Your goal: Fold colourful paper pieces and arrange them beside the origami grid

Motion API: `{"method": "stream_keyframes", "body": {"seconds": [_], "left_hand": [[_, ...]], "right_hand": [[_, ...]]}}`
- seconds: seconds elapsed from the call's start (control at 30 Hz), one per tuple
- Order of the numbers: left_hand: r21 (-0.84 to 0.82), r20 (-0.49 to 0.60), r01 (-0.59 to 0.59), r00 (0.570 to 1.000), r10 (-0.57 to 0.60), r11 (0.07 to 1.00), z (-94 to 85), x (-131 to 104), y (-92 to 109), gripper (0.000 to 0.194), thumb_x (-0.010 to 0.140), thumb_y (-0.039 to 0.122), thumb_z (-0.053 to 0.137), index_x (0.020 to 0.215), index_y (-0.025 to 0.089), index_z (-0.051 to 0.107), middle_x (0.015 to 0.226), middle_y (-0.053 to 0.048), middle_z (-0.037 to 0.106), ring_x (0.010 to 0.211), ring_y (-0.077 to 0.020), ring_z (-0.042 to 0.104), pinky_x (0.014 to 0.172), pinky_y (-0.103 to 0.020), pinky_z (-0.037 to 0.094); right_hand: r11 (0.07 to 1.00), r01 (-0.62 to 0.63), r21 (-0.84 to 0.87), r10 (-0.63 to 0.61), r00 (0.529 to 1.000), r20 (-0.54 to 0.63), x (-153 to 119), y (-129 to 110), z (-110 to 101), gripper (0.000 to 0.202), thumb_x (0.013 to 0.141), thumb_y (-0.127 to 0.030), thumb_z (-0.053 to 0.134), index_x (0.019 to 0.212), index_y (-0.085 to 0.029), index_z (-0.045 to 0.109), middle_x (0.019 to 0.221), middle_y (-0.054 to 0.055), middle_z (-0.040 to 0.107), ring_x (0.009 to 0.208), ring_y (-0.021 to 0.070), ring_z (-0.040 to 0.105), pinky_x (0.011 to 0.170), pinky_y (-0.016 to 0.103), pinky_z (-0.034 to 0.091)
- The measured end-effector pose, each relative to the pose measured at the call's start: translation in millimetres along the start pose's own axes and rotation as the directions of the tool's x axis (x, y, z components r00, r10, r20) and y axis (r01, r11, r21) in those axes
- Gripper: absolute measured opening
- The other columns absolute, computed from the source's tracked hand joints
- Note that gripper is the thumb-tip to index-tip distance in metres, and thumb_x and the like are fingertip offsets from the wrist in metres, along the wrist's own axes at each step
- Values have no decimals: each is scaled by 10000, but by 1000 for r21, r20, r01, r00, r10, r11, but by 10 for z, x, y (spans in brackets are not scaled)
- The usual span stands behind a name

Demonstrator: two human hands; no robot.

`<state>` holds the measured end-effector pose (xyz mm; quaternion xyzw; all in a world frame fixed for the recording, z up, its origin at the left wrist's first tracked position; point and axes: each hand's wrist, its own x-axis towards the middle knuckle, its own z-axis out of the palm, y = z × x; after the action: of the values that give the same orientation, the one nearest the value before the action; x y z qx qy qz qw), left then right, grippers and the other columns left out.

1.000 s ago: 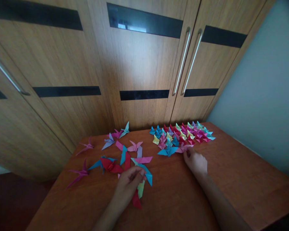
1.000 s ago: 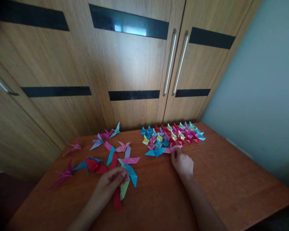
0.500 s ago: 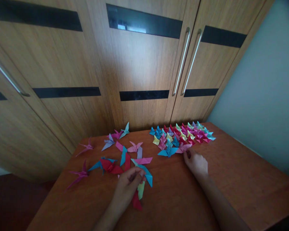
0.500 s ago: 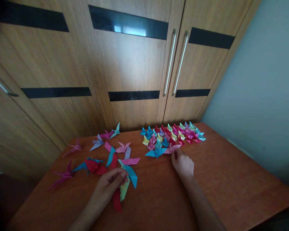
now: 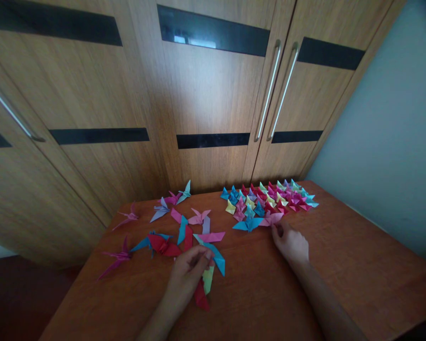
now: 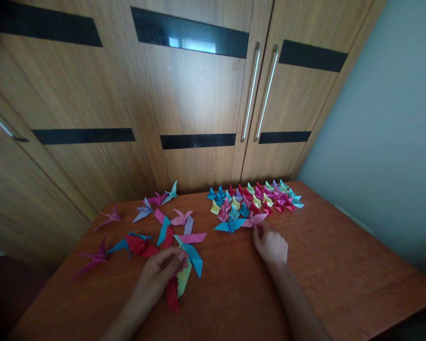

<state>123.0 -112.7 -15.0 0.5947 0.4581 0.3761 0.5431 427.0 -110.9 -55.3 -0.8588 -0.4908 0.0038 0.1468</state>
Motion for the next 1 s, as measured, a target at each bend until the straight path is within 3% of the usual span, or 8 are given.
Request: {"method": "stream_keyframes", "body": {"seconds": [0.53,0.67,0.77,0.83,0.87,0.93,1.0], "left_hand": [[27,19,-8,1000,8,1000,-25,10,-85,263,826,399,559,754,160,644,695,-26,637,652,-155,558,600,-227,422],[77,6,-35,999,35,996,-20,5,-55,282,844,413,528,755,171,642,706,-21,643,643,-153,571,576,-221,429],[259,-64,-118,988,138,959,-158,6,29,267,853,406,504,789,191,648,731,-20,663,658,-173,601,576,-241,452],[481,-184,-179,936,298,858,-368,10,87,217,841,379,523,849,212,661,819,-25,687,763,-200,629,671,-274,479],[586,-279,-179,871,404,790,-501,13,109,205,830,366,534,889,217,662,888,-35,691,835,-216,631,747,-300,481],[685,-454,-60,745,489,726,-782,16,130,229,841,354,511,967,214,640,981,-52,679,868,-220,633,768,-315,488],[714,-542,83,693,475,695,-1029,18,122,276,855,351,475,1040,202,615,1047,-69,662,826,-213,641,724,-316,501]], "right_hand": [[999,50,9,-50,999,2,-5,3,-4,273,890,-402,428,1007,-236,610,872,59,698,757,233,658,554,266,337],[996,18,88,-8,993,-116,-18,61,31,295,884,-409,443,998,-205,624,767,70,690,674,210,642,530,246,328],[944,181,278,-123,969,-212,-105,18,71,345,906,-414,392,993,-170,621,754,75,685,617,185,626,540,239,362],[844,357,400,-297,933,-205,-223,-104,87,352,918,-407,362,960,-172,621,785,72,686,637,176,629,581,239,395],[790,425,441,-386,905,-180,-296,-192,90,343,922,-399,355,935,-182,620,798,66,685,658,175,630,606,240,406],[719,510,473,-528,843,-107,-451,-401,86,306,922,-372,358,890,-205,612,806,45,680,698,172,629,639,242,408],[693,556,459,-614,789,-30,-585,-616,76,259,915,-346,382,878,-218,604,790,25,673,704,165,618,639,239,392]]}}
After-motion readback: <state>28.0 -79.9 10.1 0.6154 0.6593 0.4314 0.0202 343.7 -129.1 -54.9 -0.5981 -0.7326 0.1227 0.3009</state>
